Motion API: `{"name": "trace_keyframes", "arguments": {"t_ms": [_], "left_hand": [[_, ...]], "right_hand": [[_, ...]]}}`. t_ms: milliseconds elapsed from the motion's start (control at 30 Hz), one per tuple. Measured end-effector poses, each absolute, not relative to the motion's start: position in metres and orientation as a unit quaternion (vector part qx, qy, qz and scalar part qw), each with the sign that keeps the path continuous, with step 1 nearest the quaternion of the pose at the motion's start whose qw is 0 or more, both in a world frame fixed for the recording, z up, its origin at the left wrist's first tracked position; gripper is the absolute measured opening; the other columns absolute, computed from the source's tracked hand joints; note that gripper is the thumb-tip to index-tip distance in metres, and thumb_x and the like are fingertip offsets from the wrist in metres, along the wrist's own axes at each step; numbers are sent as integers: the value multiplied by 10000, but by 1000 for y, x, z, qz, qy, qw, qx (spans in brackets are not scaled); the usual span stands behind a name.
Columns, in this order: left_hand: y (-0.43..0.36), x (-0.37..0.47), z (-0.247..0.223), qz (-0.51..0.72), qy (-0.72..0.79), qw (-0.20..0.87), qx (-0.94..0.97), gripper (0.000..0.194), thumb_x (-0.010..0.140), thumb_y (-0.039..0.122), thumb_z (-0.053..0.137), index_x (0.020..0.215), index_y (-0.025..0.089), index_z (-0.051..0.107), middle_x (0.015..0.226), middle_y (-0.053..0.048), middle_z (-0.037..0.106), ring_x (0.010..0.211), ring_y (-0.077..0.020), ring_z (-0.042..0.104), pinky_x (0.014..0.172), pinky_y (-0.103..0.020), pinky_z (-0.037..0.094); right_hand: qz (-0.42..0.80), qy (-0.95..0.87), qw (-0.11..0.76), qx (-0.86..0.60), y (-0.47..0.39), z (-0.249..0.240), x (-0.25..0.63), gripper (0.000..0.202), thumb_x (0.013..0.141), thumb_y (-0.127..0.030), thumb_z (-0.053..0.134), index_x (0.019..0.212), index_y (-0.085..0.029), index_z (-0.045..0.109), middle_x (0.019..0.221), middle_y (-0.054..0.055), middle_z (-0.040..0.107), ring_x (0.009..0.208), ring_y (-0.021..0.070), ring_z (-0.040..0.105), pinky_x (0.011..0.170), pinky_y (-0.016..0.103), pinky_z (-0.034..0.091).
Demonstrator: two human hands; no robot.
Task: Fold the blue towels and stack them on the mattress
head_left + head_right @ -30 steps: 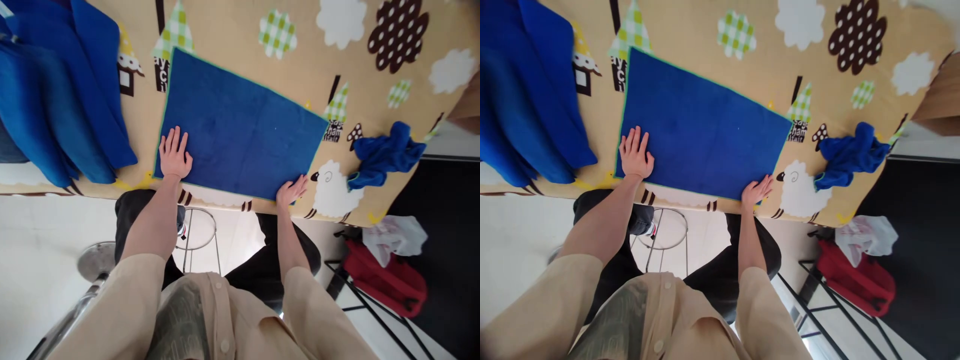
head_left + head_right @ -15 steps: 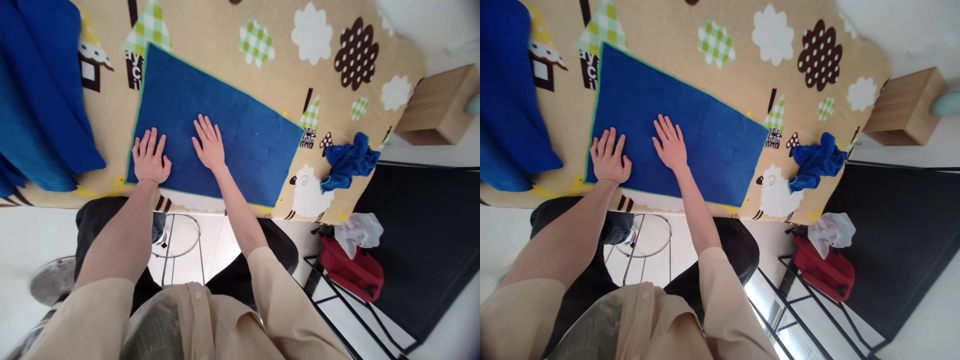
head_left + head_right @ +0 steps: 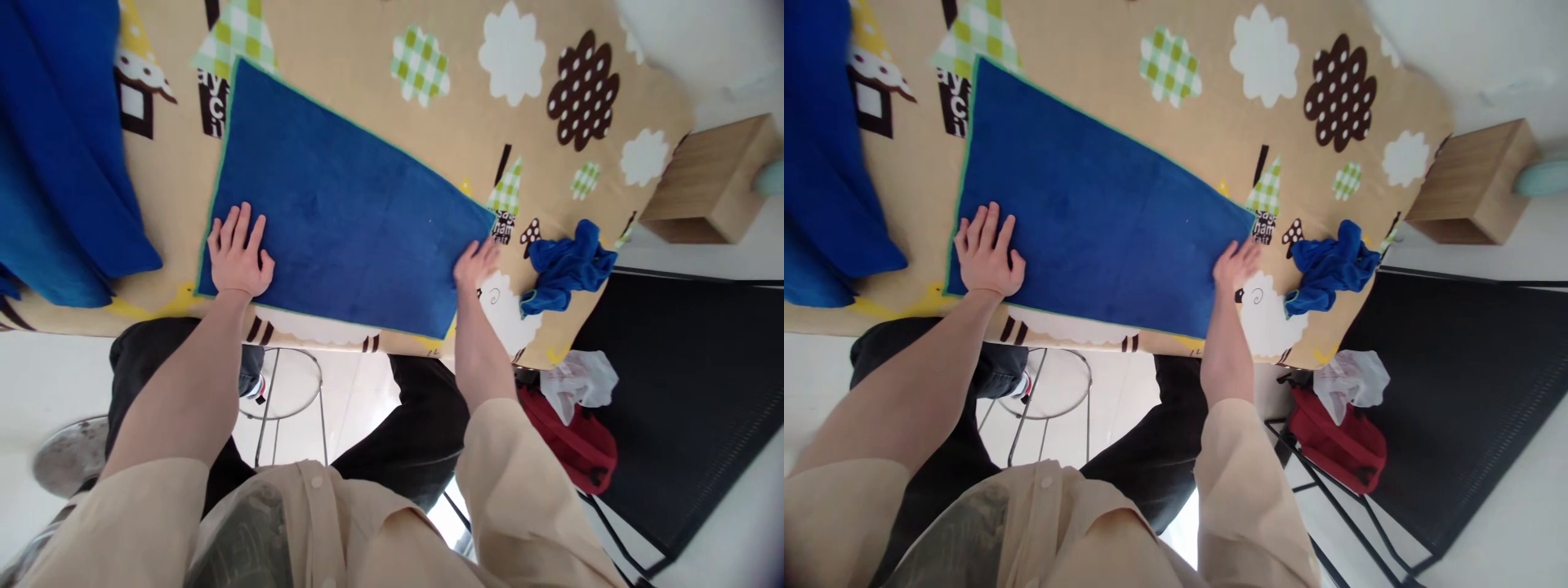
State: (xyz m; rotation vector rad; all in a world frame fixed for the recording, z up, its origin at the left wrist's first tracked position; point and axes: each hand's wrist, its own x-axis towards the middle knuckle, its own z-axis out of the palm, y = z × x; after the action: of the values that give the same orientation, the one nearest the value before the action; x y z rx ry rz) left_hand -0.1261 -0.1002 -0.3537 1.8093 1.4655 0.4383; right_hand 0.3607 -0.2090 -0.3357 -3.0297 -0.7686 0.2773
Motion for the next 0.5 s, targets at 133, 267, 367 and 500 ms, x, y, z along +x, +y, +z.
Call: {"name": "trace_keyframes", "arguments": {"t_ms": [133, 267, 367, 500], "left_hand": [[-102, -130, -362, 169, 563, 350, 730, 790, 831, 448, 591, 1593, 249, 530, 1765, -21, 293, 1665, -345, 184, 1385, -584, -10], [-103, -131, -365, 168, 554, 331, 745, 793, 840, 419, 594, 1611, 259, 508, 1773, -44, 275, 1662, -361, 187, 1374, -609, 11], [-103, -131, -364, 171, 551, 336, 745, 805, 836, 406, 604, 1623, 275, 491, 1775, -45, 272, 1664, -374, 173, 1367, -630, 1], [-103, -130, -362, 169, 552, 343, 741, 809, 835, 404, 610, 1626, 279, 487, 1774, -49, 274, 1664, -380, 167, 1362, -642, -2]], "right_hand": [[21, -180, 70, -981, -233, -330, 400, 601, 1087, -359, 326, 1591, -76, 490, 1731, 296, 264, 1633, 358, 239, 1310, 652, 116], [68, -428, 149, -889, -219, -329, 374, 510, 1079, -443, 406, 1379, -135, 681, 1467, 224, 612, 1408, 303, 545, 1245, 549, 377], [126, -468, 196, -853, -191, -340, 336, 469, 1069, -497, 471, 1303, -170, 712, 1190, 140, 718, 1123, 255, 680, 1088, 501, 533], [123, -415, 217, -875, -164, -356, 305, 463, 1044, -512, 546, 1281, -162, 736, 1095, 113, 701, 974, 222, 684, 1011, 449, 561]]}}
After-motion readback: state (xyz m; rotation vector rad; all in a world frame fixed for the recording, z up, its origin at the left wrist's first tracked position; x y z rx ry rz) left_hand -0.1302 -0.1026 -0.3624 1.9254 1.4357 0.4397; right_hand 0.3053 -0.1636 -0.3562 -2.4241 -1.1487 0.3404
